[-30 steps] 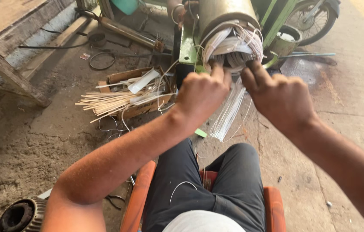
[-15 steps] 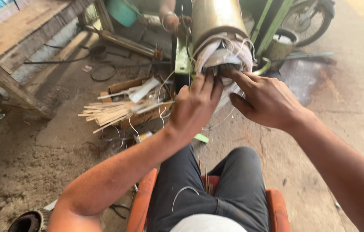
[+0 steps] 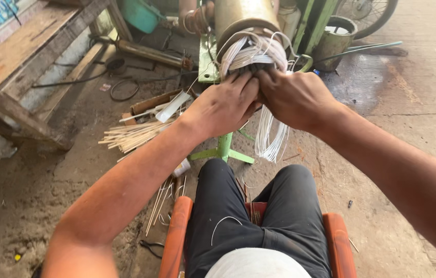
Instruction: The person winds white wire onto a cylindrical metal core mounted on a green stand. They use a thin wooden stick to guide and separate strands, then pull and arrange the wire into loops with both hands.
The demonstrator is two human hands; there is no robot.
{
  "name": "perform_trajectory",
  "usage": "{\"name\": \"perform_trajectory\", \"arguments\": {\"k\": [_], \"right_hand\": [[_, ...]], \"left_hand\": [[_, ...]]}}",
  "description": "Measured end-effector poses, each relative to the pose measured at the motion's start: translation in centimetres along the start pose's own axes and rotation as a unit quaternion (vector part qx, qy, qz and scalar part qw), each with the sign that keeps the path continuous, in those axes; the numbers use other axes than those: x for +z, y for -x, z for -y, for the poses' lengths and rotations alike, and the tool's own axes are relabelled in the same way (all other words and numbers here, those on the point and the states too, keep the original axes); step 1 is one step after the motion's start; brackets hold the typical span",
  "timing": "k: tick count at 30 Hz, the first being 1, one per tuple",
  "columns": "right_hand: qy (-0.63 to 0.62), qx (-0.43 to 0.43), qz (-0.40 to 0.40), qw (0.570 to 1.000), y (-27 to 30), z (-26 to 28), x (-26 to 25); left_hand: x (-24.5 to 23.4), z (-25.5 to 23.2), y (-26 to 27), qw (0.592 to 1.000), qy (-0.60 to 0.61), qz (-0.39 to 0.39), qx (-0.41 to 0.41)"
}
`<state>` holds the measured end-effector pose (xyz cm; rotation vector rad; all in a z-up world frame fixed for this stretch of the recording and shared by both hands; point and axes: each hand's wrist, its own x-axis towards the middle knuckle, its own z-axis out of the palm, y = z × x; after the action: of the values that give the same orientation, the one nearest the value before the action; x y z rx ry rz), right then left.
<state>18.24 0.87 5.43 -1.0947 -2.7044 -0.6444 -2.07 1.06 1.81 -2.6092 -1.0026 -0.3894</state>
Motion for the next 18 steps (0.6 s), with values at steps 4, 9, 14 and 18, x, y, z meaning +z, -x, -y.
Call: {"name": "perform_trajectory", "arguments": {"k": [4, 9, 14, 18], "right_hand": [[0.141, 0.000, 0.108, 0.984, -0.3, 0.5, 0.8], [0.174, 0.052, -0.034, 0.983, -0.4, 1.5, 2.2], [0.088, 0.083, -0.080, 0.990, -0.3, 1.8, 3.4], [-0.115, 0.067, -0.196, 0.972, 1.4, 1.0, 3.1]], "left_hand": [[1.1, -0.5, 0.0, 0.982, -0.188, -0.031, 0.003], [2.3, -1.9, -1.5, 0.964, -0.249, 0.023, -0.094], [2.5, -2.8, -1.2, 0.969, -0.171, -0.064, -0.163], [2.1, -1.9, 0.5, 0.974, -0.152, -0.138, -0.097]]}}
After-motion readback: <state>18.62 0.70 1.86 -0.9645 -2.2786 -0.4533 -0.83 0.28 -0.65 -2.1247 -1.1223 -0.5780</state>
